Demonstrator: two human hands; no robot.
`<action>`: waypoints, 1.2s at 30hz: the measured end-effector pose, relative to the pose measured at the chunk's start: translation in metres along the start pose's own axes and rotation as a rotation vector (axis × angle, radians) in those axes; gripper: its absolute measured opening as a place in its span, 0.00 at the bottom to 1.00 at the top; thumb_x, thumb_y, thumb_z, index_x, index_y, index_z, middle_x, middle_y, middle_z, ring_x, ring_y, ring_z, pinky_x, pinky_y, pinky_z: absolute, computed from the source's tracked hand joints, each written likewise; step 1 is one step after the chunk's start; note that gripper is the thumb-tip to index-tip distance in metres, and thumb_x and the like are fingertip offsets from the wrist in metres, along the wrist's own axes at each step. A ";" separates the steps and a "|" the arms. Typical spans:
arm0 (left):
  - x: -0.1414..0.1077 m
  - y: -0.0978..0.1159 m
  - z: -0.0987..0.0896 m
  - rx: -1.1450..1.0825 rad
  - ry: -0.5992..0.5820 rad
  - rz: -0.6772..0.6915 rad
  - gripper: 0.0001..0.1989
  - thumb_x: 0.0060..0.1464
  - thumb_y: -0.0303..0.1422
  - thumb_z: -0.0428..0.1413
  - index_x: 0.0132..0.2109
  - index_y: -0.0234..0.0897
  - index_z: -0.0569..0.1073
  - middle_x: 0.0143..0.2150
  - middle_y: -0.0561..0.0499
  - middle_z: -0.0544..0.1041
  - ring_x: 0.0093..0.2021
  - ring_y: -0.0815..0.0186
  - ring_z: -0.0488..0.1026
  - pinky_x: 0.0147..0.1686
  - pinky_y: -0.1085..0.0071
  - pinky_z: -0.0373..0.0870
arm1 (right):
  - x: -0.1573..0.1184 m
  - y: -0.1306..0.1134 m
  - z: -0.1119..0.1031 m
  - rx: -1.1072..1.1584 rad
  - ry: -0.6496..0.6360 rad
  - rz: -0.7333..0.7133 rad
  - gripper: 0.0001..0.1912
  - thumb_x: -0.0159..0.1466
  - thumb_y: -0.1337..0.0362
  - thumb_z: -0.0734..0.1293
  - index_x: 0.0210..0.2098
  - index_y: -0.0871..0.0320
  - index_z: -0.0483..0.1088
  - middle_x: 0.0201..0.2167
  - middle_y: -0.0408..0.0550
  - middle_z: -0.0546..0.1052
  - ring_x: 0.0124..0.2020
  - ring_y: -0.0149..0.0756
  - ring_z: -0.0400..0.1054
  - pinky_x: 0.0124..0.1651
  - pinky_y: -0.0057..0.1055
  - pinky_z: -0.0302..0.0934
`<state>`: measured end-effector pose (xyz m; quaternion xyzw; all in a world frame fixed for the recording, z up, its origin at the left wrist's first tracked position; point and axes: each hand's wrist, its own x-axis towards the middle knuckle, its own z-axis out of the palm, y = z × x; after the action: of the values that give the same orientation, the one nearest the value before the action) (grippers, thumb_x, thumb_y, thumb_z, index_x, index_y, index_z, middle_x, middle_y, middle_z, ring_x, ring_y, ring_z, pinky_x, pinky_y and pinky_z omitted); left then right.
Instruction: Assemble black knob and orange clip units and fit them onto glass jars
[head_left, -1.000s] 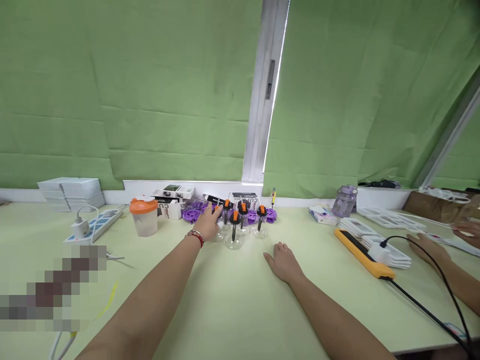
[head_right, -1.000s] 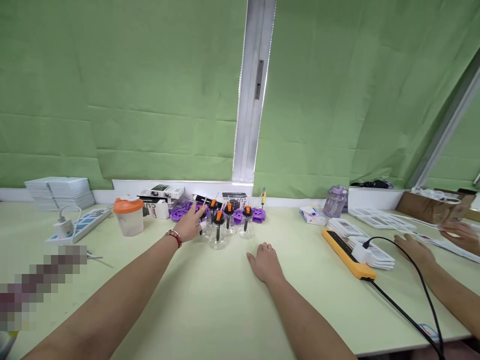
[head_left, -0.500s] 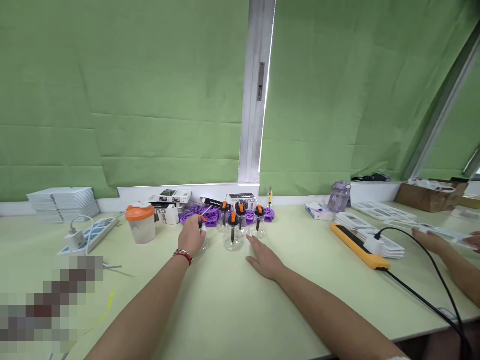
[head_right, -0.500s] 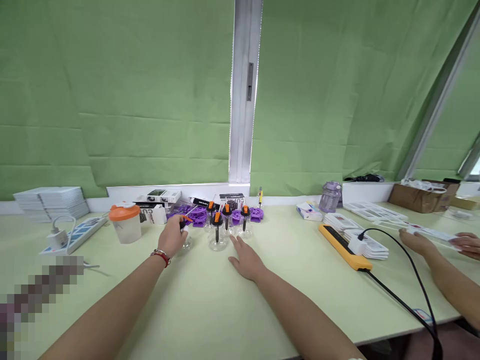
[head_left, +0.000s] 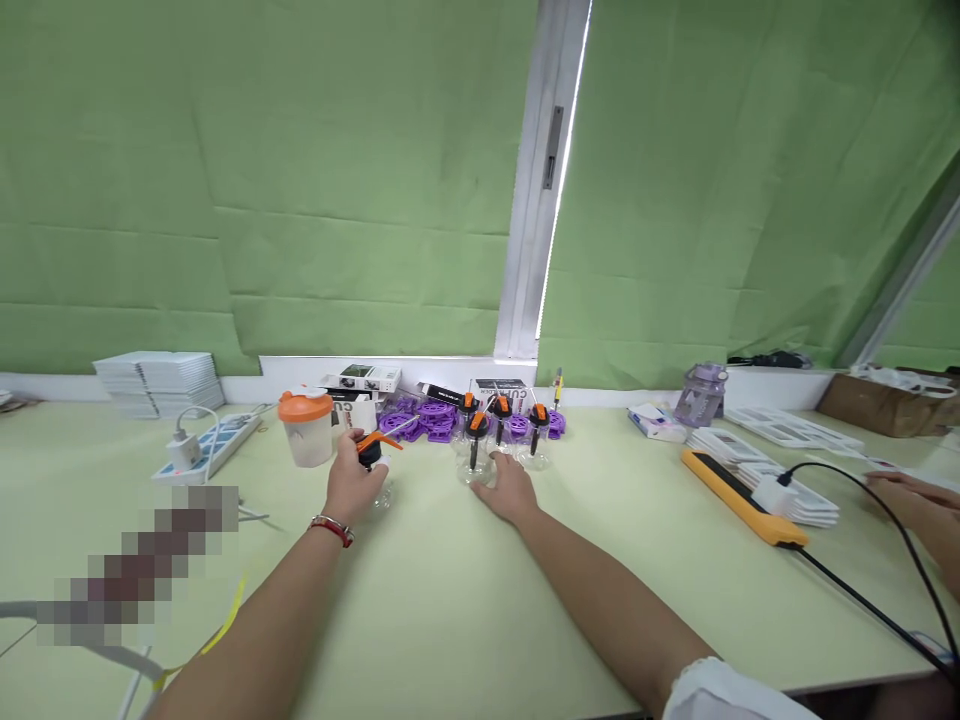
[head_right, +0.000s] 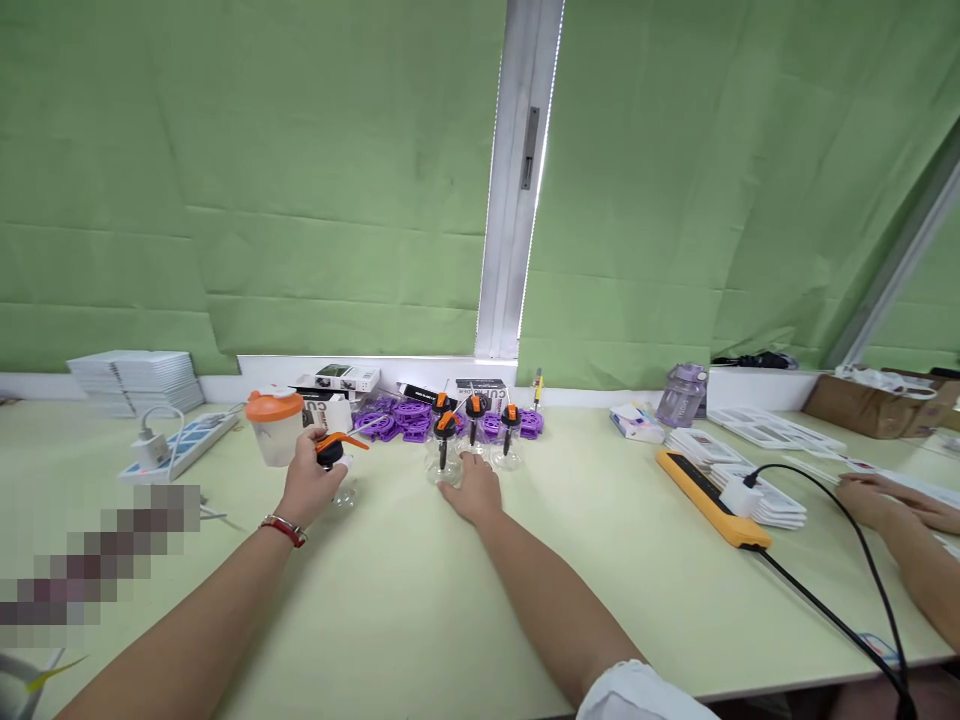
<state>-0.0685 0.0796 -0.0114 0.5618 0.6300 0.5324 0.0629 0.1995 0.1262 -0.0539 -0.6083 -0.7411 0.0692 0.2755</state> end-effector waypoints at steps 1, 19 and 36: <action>-0.001 -0.001 0.000 -0.020 0.006 -0.007 0.30 0.45 0.36 0.56 0.55 0.38 0.56 0.46 0.44 0.71 0.43 0.59 0.73 0.43 0.62 0.69 | -0.001 0.000 -0.001 -0.006 -0.010 -0.014 0.35 0.54 0.48 0.65 0.57 0.58 0.59 0.54 0.55 0.67 0.53 0.47 0.61 0.53 0.37 0.54; -0.005 -0.014 -0.013 -0.186 0.129 -0.146 0.25 0.42 0.40 0.60 0.48 0.39 0.65 0.38 0.49 0.73 0.32 0.66 0.70 0.35 0.69 0.68 | -0.009 -0.040 0.015 0.064 -0.143 -0.216 0.43 0.54 0.44 0.64 0.62 0.61 0.53 0.56 0.58 0.65 0.57 0.49 0.58 0.55 0.36 0.52; -0.009 0.000 -0.023 -0.702 -0.247 -0.282 0.18 0.44 0.40 0.60 0.39 0.35 0.67 0.28 0.53 0.72 0.29 0.66 0.72 0.33 0.68 0.69 | 0.046 -0.076 0.047 0.084 -0.128 0.049 0.35 0.57 0.55 0.67 0.59 0.64 0.57 0.53 0.61 0.68 0.55 0.49 0.60 0.54 0.38 0.54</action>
<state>-0.0803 0.0590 -0.0062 0.4741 0.4684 0.6300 0.3987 0.1056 0.1609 -0.0451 -0.6085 -0.7385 0.1456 0.2512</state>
